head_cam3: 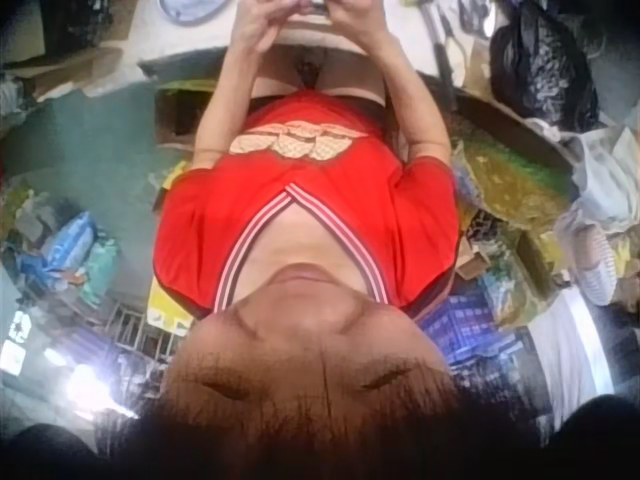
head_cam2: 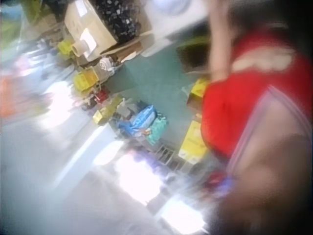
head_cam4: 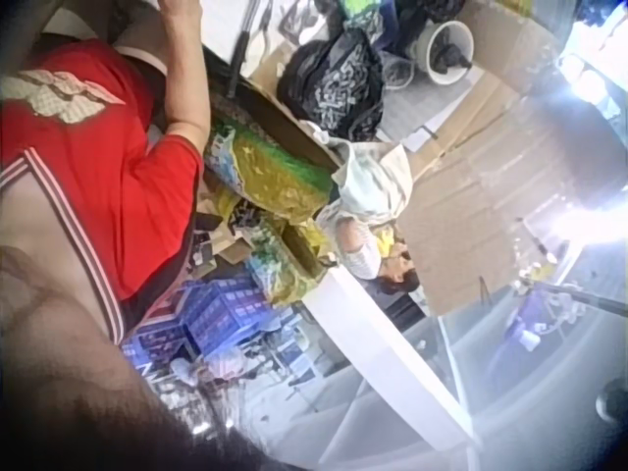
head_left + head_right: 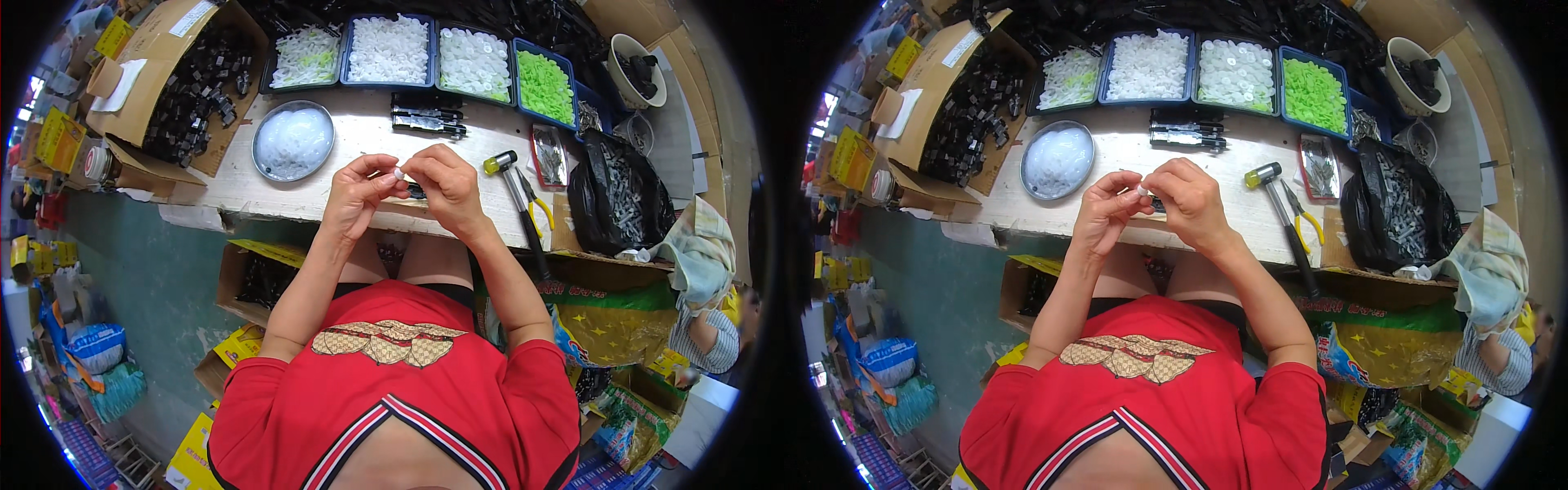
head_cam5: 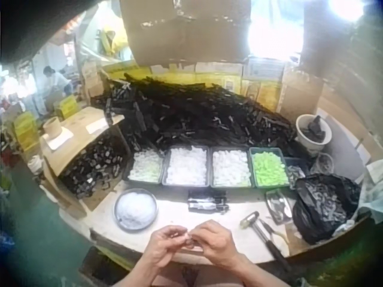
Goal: Assemble small mechanical components using a jig and a hammer at a workbench.
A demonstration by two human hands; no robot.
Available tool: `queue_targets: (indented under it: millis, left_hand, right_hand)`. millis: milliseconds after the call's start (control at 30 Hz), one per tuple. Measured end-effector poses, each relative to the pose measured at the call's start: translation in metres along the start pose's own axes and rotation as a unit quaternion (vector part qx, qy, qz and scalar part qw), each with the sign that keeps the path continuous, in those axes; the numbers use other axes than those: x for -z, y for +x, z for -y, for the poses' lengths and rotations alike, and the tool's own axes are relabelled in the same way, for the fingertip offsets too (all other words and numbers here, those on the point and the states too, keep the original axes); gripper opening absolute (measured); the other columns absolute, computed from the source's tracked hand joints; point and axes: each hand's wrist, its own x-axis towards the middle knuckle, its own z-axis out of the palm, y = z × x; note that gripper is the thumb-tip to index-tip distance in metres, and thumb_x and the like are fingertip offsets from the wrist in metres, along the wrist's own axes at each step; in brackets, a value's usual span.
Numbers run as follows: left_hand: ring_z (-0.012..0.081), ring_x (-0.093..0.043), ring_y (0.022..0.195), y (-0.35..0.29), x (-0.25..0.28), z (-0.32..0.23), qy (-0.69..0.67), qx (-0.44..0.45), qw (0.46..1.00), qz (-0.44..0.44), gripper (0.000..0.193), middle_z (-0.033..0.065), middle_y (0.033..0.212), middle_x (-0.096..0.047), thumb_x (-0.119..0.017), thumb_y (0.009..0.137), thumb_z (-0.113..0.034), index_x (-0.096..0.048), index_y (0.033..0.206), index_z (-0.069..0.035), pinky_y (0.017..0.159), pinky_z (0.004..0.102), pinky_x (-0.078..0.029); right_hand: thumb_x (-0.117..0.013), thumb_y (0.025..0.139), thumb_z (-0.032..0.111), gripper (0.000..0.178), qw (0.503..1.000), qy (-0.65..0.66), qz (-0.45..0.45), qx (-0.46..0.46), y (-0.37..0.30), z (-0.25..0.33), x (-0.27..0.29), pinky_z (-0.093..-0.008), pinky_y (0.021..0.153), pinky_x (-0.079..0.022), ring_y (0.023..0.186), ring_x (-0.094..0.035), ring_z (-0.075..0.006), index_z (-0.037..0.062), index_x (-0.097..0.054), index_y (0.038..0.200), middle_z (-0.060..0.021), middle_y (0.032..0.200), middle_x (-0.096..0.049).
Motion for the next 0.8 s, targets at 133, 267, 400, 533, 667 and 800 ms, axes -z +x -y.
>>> queue_targets:
  millis: [133,267,400,533,667,800]
  left_hand:
    - [0.021,-0.064,0.076,-0.001,-0.003,0.0,0.005,-0.007,1.0,0.0,0.022,0.013,0.087,-0.062,-0.059,0.079,0.003,-0.057,0.101,0.003,0.071,0.0336,-0.055]
    - [0.021,-0.064,0.076,-0.001,-0.002,0.001,0.006,-0.007,1.0,0.009,0.022,0.0131,0.088,-0.062,-0.059,0.079,0.003,-0.057,0.101,0.003,0.071,0.0335,-0.055]
    - [0.0194,-0.064,0.075,-0.004,-0.004,0.001,0.064,-0.018,0.998,0.002,0.023,0.0123,0.088,-0.062,-0.059,0.079,0.003,-0.057,0.102,0.003,0.07,0.0317,-0.055]
    - [0.0167,-0.063,0.073,-0.008,-0.003,0.005,0.152,-0.042,0.987,-0.014,0.025,0.0102,0.086,-0.062,-0.058,0.081,0.001,-0.056,0.106,0.002,0.065,0.0287,-0.055]
    - [0.0152,-0.062,0.07,-0.01,-0.002,0.01,0.153,-0.065,0.986,-0.018,0.026,0.009,0.084,-0.062,-0.058,0.082,0.001,-0.057,0.107,0.002,0.063,0.0279,-0.055]
    - [0.014,-0.061,0.066,-0.011,-0.001,0.011,0.121,-0.057,0.99,-0.035,0.022,0.0083,0.081,-0.062,-0.057,0.083,0.0,-0.057,0.104,0.002,0.061,0.0271,-0.055]
  right_hand:
    - [-0.061,0.069,-0.005,0.012,1.0,0.01,-0.002,-0.013,-0.001,0.001,0.0,-0.0313,0.058,-0.045,0.068,-0.056,-0.0231,0.0036,-0.061,0.077,-0.0071,0.074,-0.058]
    - [-0.061,0.07,-0.003,0.01,1.0,0.02,0.008,-0.013,-0.001,0.0,-0.001,-0.0316,0.058,-0.045,0.068,-0.057,-0.0228,0.0039,-0.061,0.077,-0.0069,0.073,-0.058]
    - [-0.061,0.071,-0.002,0.008,0.999,0.025,0.032,-0.027,-0.002,-0.004,-0.004,-0.032,0.057,-0.045,0.067,-0.057,-0.0233,0.0035,-0.061,0.077,-0.0077,0.072,-0.057]
    - [-0.063,0.073,0.001,0.006,0.989,0.061,0.049,-0.127,-0.001,-0.007,-0.008,-0.0315,0.057,-0.045,0.063,-0.056,-0.0235,0.0027,-0.06,0.079,-0.0087,0.07,-0.056]
    - [-0.063,0.074,-0.001,0.009,0.991,0.044,0.041,-0.117,-0.008,-0.015,-0.005,-0.0256,0.059,-0.045,0.068,-0.058,-0.0172,0.0014,-0.062,0.083,-0.0073,0.074,-0.059]
    - [-0.064,0.074,0.0,0.009,0.997,0.035,0.033,-0.056,-0.012,-0.016,-0.007,-0.0267,0.06,-0.046,0.068,-0.057,-0.0178,0.001,-0.062,0.083,-0.0072,0.075,-0.058]
